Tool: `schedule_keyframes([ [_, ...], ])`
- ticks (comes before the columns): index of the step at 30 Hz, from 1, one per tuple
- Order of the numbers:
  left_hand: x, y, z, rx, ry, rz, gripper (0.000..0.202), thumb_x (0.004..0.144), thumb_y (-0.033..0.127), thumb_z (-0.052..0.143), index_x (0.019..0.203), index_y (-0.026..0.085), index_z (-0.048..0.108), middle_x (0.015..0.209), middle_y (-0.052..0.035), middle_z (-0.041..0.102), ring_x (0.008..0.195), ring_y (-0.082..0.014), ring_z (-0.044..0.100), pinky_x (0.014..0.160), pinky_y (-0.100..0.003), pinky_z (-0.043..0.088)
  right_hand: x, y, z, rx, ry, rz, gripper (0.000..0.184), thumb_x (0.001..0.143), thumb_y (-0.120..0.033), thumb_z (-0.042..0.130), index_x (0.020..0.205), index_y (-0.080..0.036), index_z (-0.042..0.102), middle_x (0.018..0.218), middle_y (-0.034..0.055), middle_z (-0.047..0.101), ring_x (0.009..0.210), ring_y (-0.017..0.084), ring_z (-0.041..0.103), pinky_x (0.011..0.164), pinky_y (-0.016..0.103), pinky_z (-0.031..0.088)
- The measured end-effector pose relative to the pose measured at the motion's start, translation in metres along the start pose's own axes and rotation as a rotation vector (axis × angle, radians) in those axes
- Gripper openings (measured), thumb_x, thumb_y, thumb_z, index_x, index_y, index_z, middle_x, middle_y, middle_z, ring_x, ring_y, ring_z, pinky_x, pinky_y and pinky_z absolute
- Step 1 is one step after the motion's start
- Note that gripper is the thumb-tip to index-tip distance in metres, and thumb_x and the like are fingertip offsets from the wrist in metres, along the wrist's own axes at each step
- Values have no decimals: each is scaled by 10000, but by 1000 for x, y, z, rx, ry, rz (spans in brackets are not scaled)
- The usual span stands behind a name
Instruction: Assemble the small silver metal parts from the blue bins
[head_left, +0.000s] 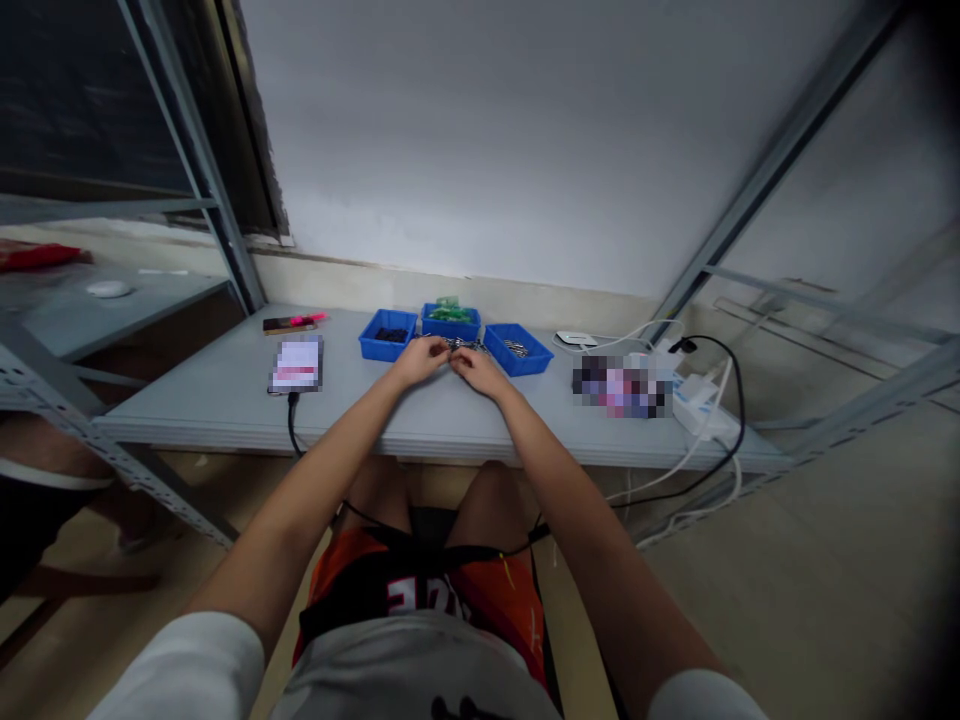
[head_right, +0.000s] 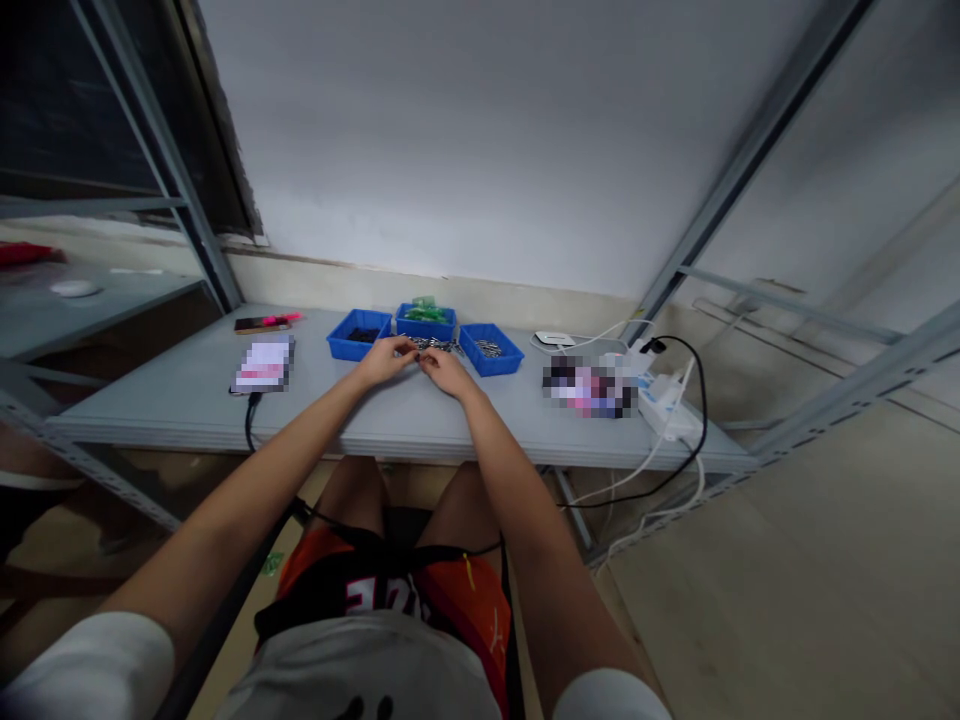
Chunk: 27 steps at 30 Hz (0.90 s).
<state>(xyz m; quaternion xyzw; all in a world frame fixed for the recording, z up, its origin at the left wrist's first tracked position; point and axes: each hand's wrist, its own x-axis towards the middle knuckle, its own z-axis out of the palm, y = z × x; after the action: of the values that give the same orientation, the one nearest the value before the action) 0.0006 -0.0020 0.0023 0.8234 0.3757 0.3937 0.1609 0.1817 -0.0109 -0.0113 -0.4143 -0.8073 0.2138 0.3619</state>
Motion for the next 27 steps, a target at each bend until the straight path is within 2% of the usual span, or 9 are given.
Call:
schedule_keyframes([
  [3, 0, -2, 1, -27, 4, -28, 223, 810, 296, 547, 891, 122, 659, 852, -62, 687, 778, -163, 603, 745, -263, 450, 1, -3, -2, 2, 35, 12, 157, 818, -275, 530, 846, -169, 643, 765, 5, 636, 697, 127, 533, 693, 239, 406],
  [7, 1, -7, 3, -15, -49, -19, 236, 798, 311, 553, 879, 127, 676, 796, -48, 683, 717, -150, 577, 698, -251, 439, 1, -6, -5, 24, 139, 74, 236, 851, -357, 507, 843, -170, 651, 707, -4, 623, 665, 125, 532, 661, 233, 404],
  [17, 2, -7, 4, 60, -97, 17, 210, 742, 279, 594, 835, 123, 699, 770, -46, 683, 699, -149, 568, 679, -252, 433, -1, -10, -7, 45, 39, 73, 233, 827, -363, 557, 822, -154, 660, 755, 13, 649, 692, 130, 547, 679, 245, 410],
  [27, 2, -9, 5, 43, -98, 17, 219, 730, 280, 578, 820, 118, 697, 751, -46, 671, 679, -151, 558, 670, -259, 429, 1, -4, -5, 101, 26, 99, 159, 807, -282, 550, 848, -158, 641, 736, 8, 636, 677, 129, 553, 677, 251, 431],
])
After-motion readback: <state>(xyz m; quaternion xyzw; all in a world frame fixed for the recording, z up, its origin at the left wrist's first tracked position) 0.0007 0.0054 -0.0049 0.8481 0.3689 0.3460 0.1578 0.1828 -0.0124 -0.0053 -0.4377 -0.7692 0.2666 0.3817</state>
